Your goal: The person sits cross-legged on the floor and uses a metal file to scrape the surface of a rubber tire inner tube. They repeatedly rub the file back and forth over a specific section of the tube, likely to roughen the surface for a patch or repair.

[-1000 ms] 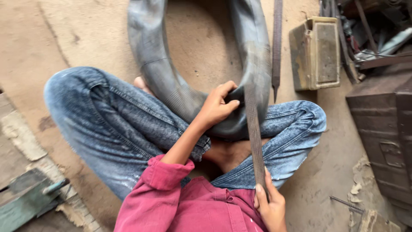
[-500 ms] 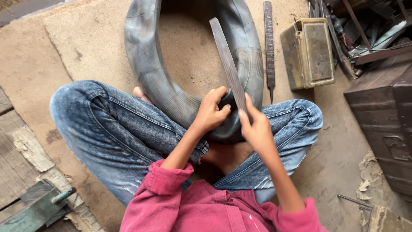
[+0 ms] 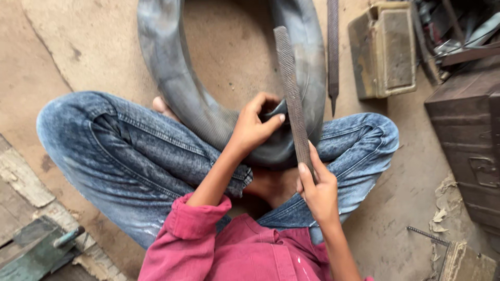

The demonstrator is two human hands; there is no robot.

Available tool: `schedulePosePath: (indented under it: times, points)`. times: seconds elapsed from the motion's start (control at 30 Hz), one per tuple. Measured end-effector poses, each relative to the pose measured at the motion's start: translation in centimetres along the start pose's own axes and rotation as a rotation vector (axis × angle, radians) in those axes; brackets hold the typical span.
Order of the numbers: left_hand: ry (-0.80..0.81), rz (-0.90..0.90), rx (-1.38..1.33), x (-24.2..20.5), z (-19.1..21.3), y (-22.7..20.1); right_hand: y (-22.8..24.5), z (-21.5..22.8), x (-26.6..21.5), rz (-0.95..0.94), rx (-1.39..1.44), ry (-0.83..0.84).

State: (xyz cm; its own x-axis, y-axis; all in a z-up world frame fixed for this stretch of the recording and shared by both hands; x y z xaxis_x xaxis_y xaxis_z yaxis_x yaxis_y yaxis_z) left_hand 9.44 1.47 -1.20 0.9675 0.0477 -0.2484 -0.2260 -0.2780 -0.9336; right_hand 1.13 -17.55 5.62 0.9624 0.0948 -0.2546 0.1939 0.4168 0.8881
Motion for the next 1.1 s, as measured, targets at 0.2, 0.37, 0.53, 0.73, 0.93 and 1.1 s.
schedulePosePath:
  times: [0.2, 0.37, 0.53, 0.73, 0.93, 1.1]
  points:
    - [0.039, -0.005, -0.001, -0.2, -0.1, -0.9, -2.2, 1.0, -3.4, 0.007, 0.002, -0.02]
    - [0.086, 0.025, -0.086, 0.1, -0.5, -0.5, -2.8, 2.1, -5.7, -0.007, -0.058, 0.016]
    - [0.102, 0.103, 0.136, 0.1, -1.1, 0.2, -5.4, 5.1, -10.1, -0.137, 0.076, -0.014]
    - [0.263, 0.129, 0.052, -0.3, -2.0, -0.3, -2.7, 8.8, -11.1, 0.162, -0.354, -0.006]
    - [0.285, 0.058, 0.018, -0.4, -2.1, -0.6, -0.8, 3.2, -0.9, 0.172, -0.206, 0.074]
    - [0.231, 0.213, 0.078, -0.3, -2.4, 0.4, -1.4, 2.3, 10.1, 0.114, 0.08, 0.002]
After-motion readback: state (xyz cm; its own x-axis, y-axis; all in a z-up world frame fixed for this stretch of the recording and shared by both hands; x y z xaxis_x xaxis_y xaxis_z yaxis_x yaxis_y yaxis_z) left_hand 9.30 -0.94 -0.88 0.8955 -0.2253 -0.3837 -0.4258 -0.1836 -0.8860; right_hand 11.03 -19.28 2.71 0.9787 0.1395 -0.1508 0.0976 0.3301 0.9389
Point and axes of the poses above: each hand's wrist, its own x-axis towards the middle knuckle, its own z-axis out of the back of the hand, y = z × x, the point moved 9 cm from there along x, towards the middle knuckle, and after that the axes turned 12 degrees about z, right-handed, at the moved point
